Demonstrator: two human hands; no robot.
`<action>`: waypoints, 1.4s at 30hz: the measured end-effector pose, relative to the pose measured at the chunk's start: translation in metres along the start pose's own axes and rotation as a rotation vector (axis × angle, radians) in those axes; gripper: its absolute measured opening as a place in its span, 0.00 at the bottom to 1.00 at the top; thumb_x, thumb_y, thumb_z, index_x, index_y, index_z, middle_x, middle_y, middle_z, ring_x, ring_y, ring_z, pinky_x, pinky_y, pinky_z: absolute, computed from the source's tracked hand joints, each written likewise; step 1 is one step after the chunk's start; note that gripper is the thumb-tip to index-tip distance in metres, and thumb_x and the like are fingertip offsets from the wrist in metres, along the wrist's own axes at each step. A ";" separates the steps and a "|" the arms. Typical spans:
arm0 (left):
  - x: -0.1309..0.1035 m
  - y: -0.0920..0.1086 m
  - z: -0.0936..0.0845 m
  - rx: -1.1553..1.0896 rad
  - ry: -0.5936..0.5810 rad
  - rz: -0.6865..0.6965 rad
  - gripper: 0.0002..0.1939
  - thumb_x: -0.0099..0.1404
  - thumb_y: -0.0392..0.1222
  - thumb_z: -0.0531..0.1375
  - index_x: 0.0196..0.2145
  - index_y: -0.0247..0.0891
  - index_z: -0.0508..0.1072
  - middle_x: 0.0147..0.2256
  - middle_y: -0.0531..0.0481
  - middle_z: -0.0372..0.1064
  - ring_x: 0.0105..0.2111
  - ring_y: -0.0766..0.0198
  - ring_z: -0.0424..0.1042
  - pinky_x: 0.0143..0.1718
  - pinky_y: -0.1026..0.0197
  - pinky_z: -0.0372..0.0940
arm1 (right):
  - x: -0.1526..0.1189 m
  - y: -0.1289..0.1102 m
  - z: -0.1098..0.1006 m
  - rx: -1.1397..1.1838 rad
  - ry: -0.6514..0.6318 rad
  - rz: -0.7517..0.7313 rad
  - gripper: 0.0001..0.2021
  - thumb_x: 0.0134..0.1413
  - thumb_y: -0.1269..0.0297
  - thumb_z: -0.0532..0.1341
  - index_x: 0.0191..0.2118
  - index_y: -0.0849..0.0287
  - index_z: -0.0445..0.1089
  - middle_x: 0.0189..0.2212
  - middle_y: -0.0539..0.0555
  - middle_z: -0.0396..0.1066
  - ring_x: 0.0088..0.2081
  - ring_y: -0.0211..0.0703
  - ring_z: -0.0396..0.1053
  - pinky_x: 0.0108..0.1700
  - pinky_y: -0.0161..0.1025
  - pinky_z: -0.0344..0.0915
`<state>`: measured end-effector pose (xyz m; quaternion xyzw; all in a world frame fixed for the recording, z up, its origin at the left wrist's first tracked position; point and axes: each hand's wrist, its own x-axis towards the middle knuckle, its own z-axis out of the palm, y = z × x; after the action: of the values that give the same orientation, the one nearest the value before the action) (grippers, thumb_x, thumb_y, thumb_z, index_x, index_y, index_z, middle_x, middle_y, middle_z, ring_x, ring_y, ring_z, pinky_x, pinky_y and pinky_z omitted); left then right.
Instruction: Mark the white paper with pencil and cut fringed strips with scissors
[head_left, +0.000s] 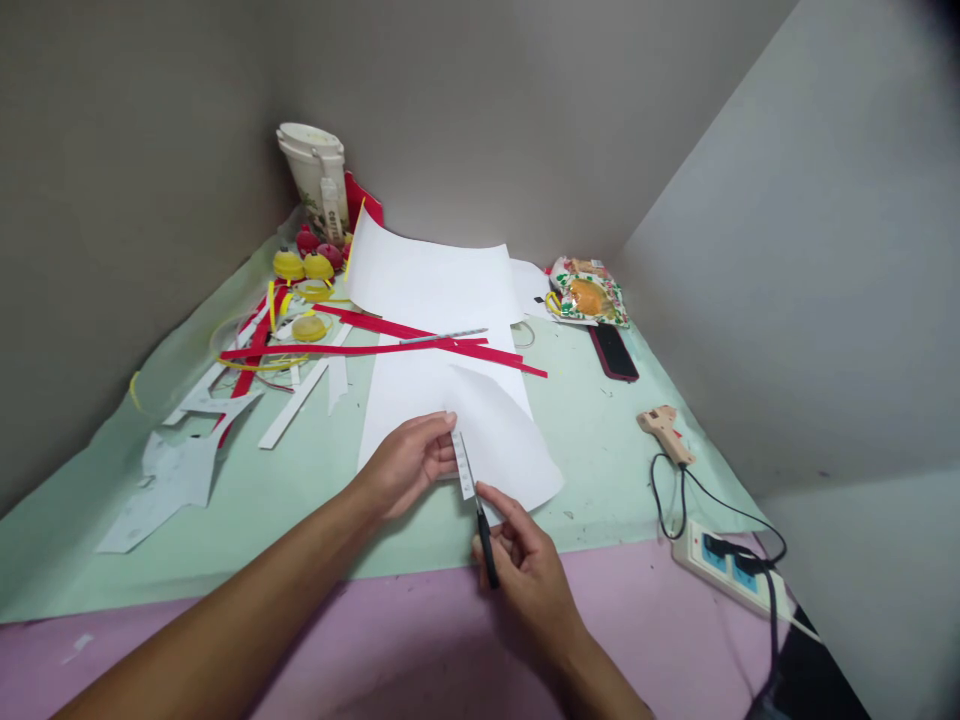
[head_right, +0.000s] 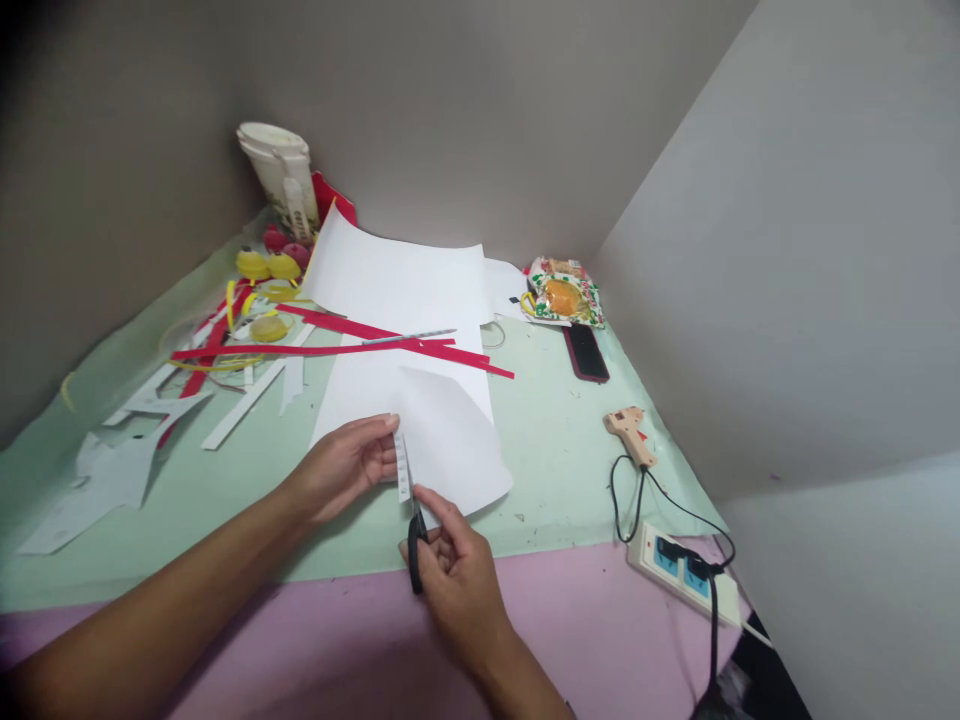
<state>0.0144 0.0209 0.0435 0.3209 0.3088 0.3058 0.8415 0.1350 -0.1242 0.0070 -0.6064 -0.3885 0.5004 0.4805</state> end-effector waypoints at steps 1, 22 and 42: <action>0.000 0.000 0.001 0.002 -0.001 -0.001 0.08 0.64 0.37 0.56 0.33 0.31 0.74 0.30 0.40 0.76 0.31 0.56 0.76 0.34 0.55 0.70 | 0.000 0.000 0.000 -0.010 0.004 0.006 0.25 0.55 0.67 0.60 0.60 0.53 0.64 0.21 0.45 0.57 0.22 0.33 0.55 0.25 0.32 0.56; -0.002 -0.002 0.005 0.022 -0.027 0.005 0.08 0.63 0.37 0.57 0.29 0.32 0.73 0.30 0.41 0.76 0.32 0.57 0.75 0.37 0.56 0.69 | -0.001 -0.006 0.000 0.021 0.016 0.024 0.26 0.55 0.67 0.59 0.60 0.54 0.63 0.20 0.45 0.58 0.22 0.34 0.53 0.25 0.32 0.57; -0.004 0.000 0.003 0.100 -0.016 0.060 0.07 0.61 0.41 0.60 0.29 0.38 0.66 0.25 0.53 0.68 0.26 0.65 0.70 0.33 0.60 0.67 | 0.000 -0.005 0.001 0.058 0.034 0.043 0.25 0.54 0.67 0.60 0.59 0.54 0.64 0.21 0.45 0.61 0.21 0.32 0.55 0.24 0.30 0.57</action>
<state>0.0142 0.0172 0.0462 0.3743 0.3070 0.3126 0.8173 0.1338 -0.1229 0.0124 -0.6092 -0.3524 0.5112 0.4934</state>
